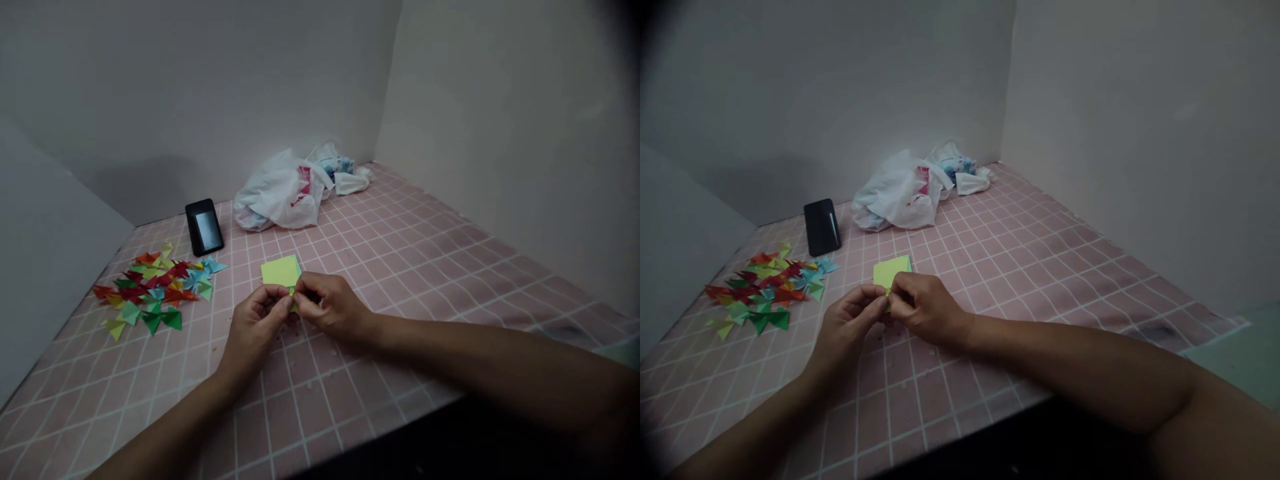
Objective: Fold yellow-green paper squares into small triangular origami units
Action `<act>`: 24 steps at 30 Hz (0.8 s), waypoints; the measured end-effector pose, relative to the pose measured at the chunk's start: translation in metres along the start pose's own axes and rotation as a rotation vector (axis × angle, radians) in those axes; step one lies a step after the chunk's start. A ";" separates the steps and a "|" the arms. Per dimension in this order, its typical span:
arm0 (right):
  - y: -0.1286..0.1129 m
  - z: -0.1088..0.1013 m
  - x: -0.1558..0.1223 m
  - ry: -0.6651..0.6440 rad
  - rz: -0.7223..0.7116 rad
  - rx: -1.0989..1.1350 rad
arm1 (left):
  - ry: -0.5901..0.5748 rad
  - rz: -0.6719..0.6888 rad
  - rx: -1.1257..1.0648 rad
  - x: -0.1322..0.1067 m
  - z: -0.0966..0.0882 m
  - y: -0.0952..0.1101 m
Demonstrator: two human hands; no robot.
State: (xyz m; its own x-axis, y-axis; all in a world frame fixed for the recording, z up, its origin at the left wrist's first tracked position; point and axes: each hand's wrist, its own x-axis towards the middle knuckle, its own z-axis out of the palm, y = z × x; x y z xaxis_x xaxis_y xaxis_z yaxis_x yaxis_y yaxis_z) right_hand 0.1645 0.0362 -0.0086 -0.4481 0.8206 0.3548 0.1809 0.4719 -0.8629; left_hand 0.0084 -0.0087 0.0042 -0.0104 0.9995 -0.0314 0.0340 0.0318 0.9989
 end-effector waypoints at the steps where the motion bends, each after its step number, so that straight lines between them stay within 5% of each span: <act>1: 0.000 0.000 0.000 0.000 0.006 -0.002 | 0.004 0.005 0.010 0.001 0.000 0.000; 24: 0.004 -0.004 0.003 -0.159 0.072 0.268 | 0.080 -0.015 -0.011 0.004 -0.005 -0.001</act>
State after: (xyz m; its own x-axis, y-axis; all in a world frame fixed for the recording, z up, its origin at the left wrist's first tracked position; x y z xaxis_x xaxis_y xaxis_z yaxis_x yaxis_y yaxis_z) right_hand 0.1677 0.0414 -0.0094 -0.5780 0.7777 0.2471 -0.0108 0.2955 -0.9553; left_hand 0.0038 -0.0051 0.0030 -0.0905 0.9949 -0.0443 0.0227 0.0465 0.9987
